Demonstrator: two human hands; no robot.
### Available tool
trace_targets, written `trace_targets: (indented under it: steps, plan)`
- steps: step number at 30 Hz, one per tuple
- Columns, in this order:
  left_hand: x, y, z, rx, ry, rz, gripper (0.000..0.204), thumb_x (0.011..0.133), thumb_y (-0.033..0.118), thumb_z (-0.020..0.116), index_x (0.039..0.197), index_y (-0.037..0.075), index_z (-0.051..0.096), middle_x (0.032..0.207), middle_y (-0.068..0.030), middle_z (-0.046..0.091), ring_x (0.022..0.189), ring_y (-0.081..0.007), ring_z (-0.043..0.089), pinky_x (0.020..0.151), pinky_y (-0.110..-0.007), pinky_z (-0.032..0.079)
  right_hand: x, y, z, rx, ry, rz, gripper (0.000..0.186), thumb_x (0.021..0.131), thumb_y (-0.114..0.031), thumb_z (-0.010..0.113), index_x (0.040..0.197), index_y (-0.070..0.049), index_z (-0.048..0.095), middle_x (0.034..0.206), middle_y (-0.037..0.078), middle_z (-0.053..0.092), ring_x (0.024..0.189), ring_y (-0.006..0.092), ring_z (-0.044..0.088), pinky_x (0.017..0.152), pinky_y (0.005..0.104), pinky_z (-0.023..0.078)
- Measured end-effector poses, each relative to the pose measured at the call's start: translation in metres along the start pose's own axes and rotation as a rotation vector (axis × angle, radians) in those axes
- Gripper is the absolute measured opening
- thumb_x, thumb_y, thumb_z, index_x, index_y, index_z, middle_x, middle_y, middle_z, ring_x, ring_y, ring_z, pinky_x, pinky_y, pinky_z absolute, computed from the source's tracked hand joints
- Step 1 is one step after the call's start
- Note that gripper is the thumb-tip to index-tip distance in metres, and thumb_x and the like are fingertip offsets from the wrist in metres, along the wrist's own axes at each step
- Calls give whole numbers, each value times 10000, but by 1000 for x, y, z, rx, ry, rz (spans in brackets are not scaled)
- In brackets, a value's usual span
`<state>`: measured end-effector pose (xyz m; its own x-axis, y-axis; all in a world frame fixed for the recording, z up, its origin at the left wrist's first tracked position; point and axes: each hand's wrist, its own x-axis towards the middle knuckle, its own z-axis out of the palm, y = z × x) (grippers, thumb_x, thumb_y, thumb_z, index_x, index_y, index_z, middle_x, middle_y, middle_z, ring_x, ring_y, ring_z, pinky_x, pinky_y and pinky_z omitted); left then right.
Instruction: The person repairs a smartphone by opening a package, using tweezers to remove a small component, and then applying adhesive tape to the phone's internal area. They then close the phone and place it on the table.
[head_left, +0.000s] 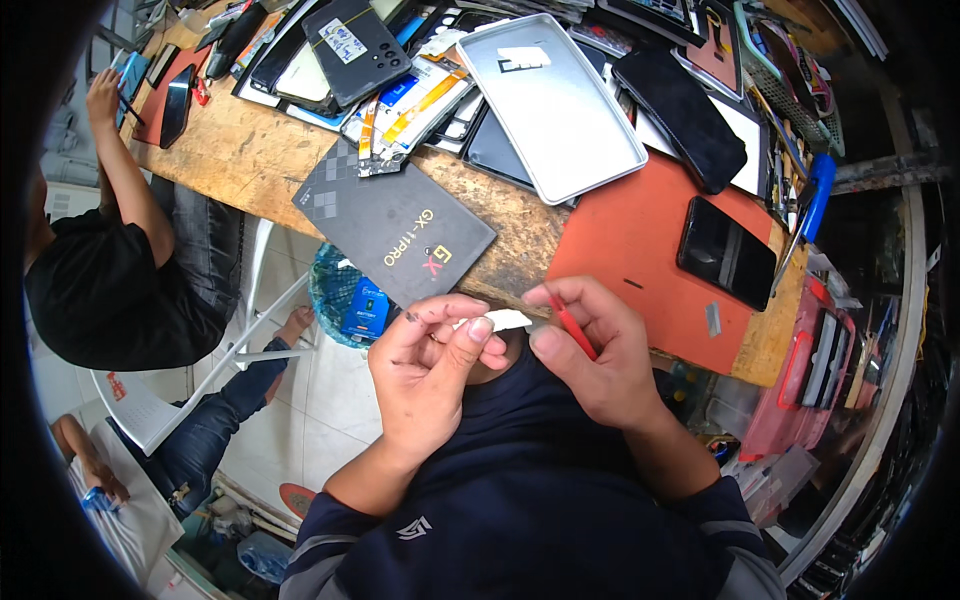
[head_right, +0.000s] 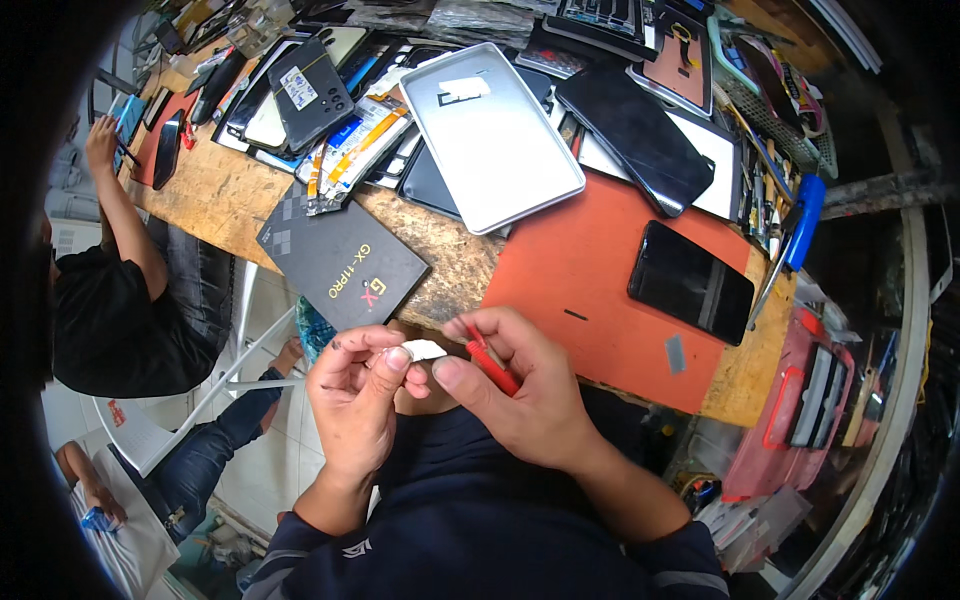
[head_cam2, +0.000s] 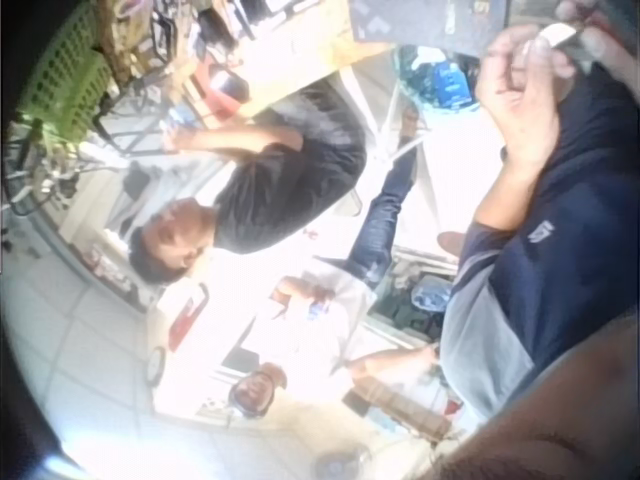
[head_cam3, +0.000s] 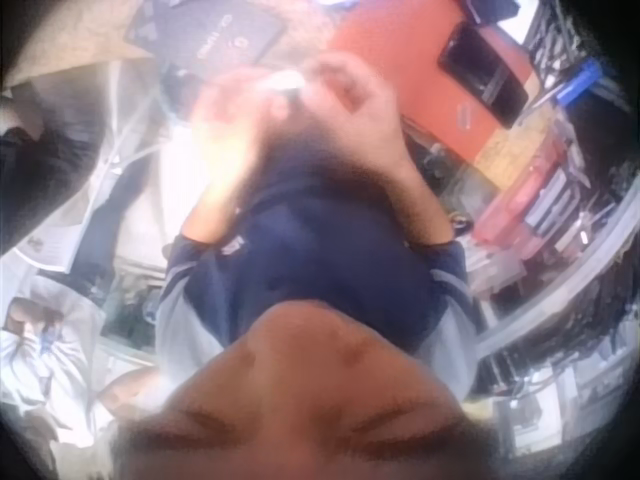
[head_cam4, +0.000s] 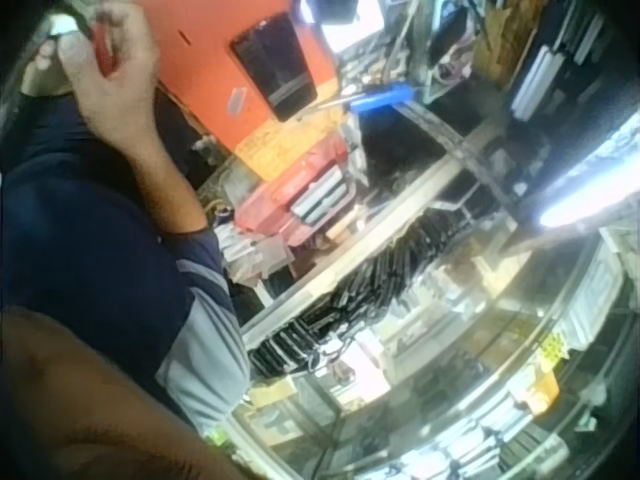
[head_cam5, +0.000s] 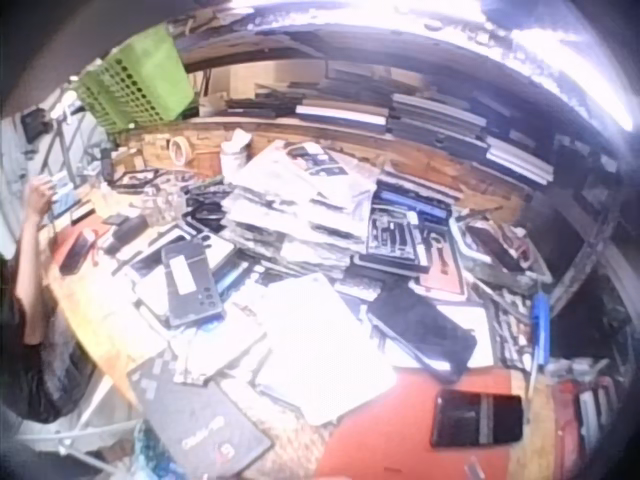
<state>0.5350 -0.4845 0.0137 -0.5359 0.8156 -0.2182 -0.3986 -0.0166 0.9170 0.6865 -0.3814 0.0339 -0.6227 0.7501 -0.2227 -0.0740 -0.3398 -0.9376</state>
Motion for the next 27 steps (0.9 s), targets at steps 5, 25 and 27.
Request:
trace_targets:
  steps: [5,25,27]
  plan:
    - [0,5,-4,110,-84,-21,267,1088,26,723,1323,-69,637,1073,-145,762,839,-165,762,763,-286,652,8,-5,-15,-332,-147,-6,117,1073,-135,756,1073,-18,747,752,-52,600,708,13,493,624,250,411]
    - [24,20,3,208,-154,12,314,1070,25,760,1370,-58,719,1103,-87,774,904,-103,733,797,-251,620,2,-29,-31,-347,-73,-45,201,1098,-143,707,1219,15,682,779,21,610,703,71,546,636,301,446]
    - [26,20,4,272,-140,39,327,1067,16,756,1384,-57,723,1081,-89,772,892,-111,735,785,-254,619,2,-36,-33,-255,-154,-30,236,1152,-184,648,1260,25,674,803,-17,586,736,47,528,650,268,420]
